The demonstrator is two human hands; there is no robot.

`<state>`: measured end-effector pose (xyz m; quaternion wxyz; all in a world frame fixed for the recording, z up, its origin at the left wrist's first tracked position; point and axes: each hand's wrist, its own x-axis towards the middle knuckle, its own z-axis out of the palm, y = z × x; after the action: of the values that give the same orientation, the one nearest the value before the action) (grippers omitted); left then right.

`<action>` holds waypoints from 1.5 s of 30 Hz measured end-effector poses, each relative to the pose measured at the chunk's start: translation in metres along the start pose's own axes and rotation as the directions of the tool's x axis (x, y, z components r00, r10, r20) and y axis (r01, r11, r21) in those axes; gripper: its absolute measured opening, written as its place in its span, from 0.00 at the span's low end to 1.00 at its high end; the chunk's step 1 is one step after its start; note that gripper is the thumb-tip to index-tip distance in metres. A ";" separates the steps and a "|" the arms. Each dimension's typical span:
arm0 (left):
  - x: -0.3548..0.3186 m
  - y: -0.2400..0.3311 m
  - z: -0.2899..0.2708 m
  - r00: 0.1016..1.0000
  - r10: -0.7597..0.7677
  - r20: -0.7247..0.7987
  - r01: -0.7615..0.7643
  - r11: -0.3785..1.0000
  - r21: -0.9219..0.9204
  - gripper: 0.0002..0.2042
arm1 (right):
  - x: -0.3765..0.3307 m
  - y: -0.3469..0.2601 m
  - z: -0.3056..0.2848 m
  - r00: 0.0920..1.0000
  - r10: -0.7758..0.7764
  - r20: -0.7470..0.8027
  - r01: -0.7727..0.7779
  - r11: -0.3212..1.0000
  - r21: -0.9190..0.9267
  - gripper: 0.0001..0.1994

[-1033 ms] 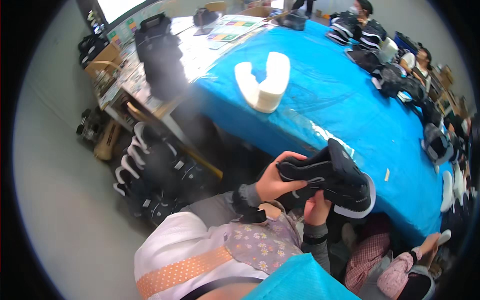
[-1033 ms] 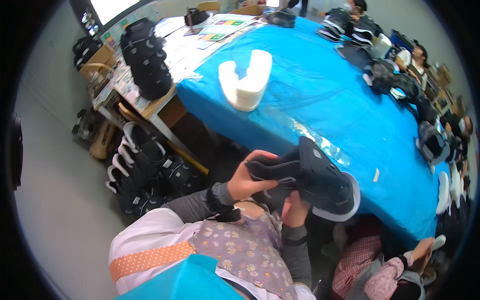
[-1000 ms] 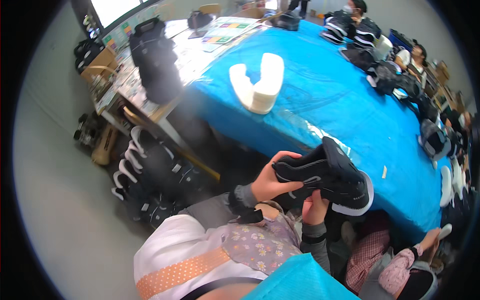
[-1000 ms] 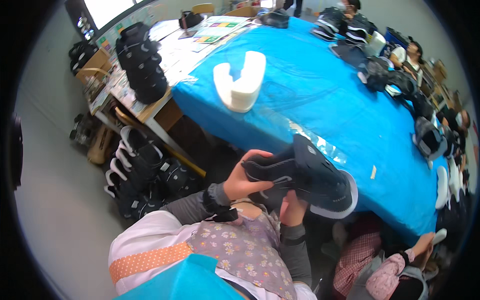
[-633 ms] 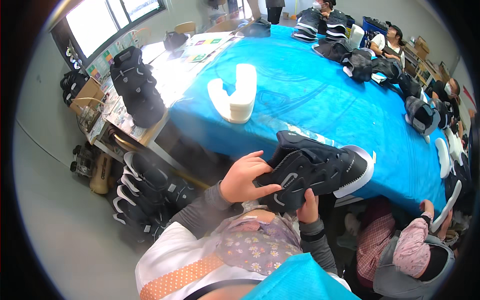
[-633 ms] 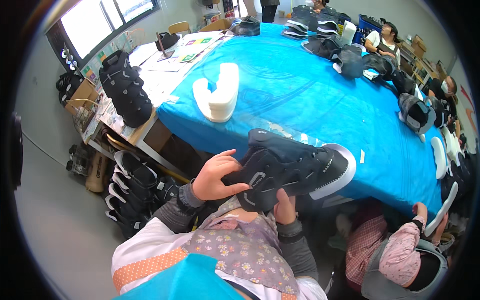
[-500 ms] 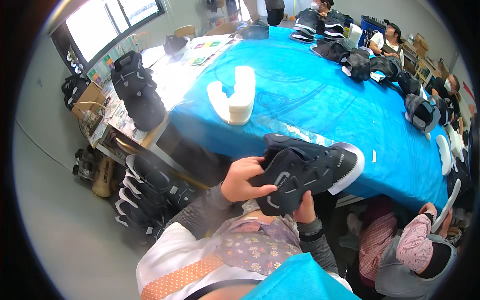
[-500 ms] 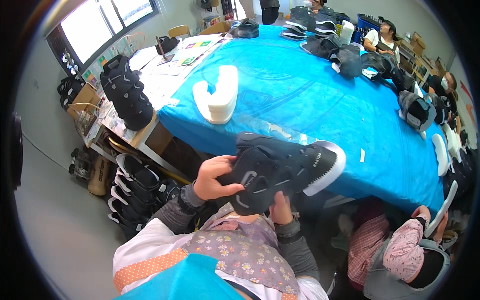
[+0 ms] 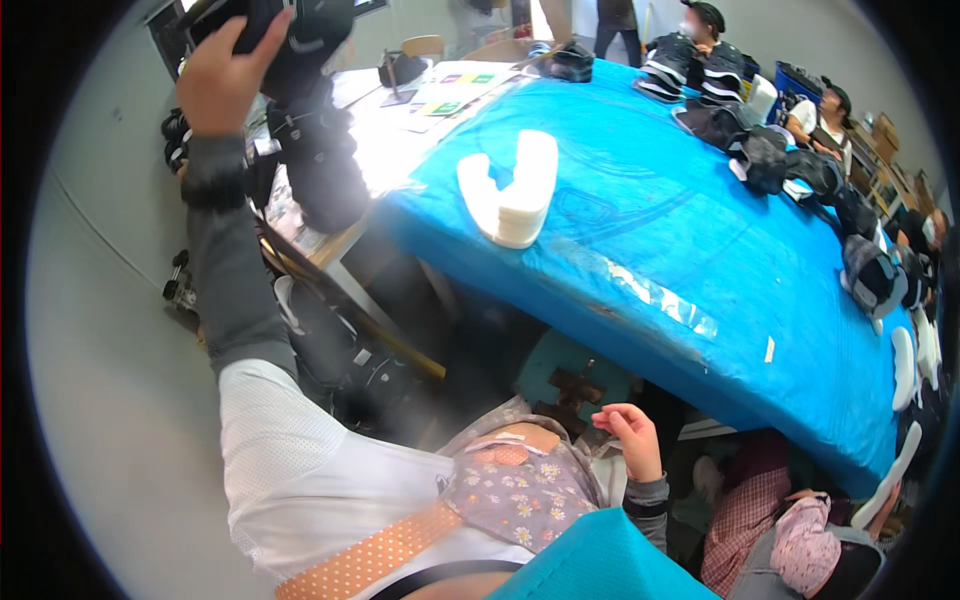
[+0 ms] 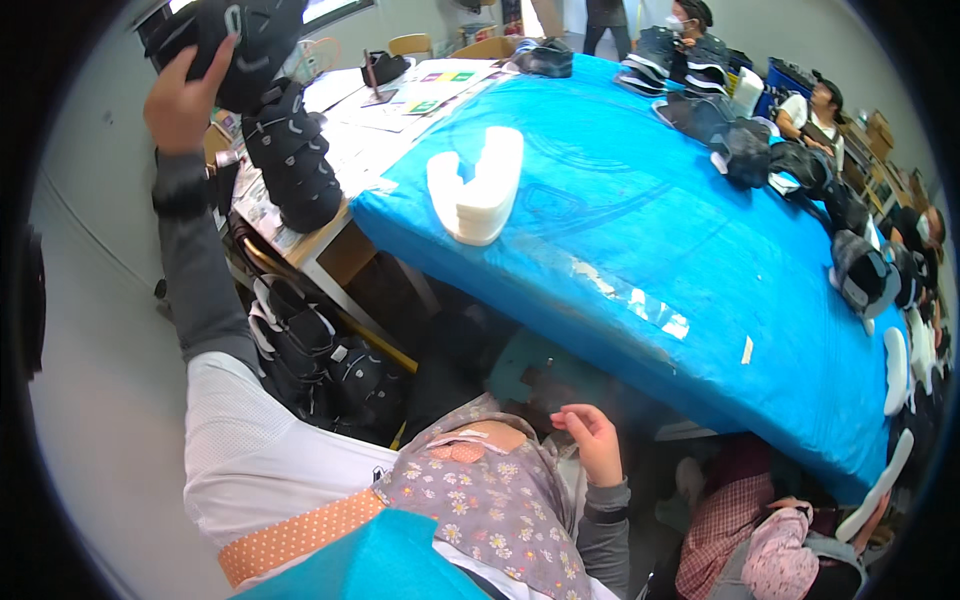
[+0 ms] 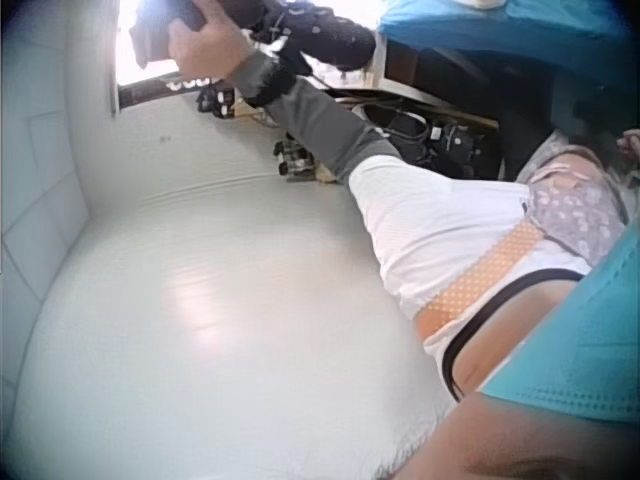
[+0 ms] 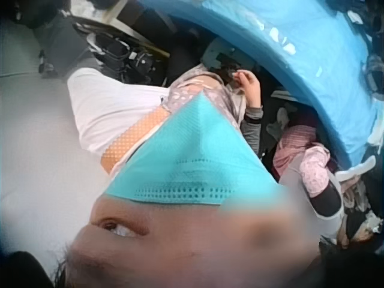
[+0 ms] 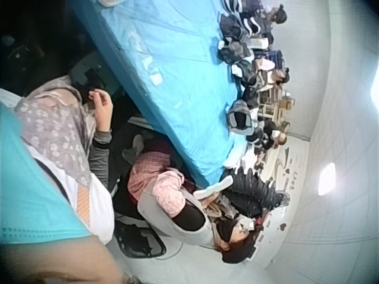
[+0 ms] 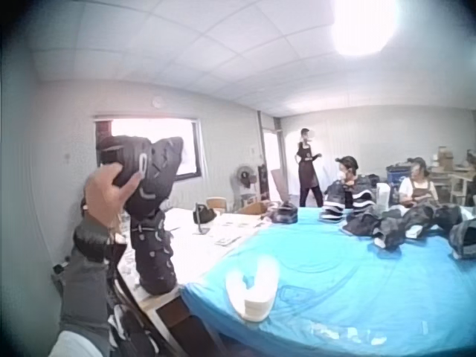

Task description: The person is inserting foam padding into the upper part of a shoe as part of the shoe manufacturing process.

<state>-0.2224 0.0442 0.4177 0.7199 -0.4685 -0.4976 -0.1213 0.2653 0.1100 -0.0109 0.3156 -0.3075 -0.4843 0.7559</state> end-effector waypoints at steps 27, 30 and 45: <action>-0.054 -0.075 0.186 0.700 -0.064 0.711 0.015 0.997 0.074 0.27 | -0.002 0.038 0.004 0.980 0.144 -0.137 -0.139 0.989 0.047 0.08; -0.069 -0.064 0.189 0.644 -0.069 0.762 0.158 0.986 -0.045 0.28 | 0.003 0.042 0.006 0.979 0.162 -0.127 -0.155 0.986 0.060 0.08; -0.085 -0.084 0.189 0.340 -0.378 0.861 0.286 0.914 0.288 0.37 | 0.000 0.060 0.010 0.978 0.170 -0.123 -0.162 0.984 0.074 0.08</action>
<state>-0.4305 0.1253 0.4060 0.3166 -0.3161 -0.8939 0.0276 0.2476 0.0848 -0.0627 0.2914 -0.3849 -0.4113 0.7731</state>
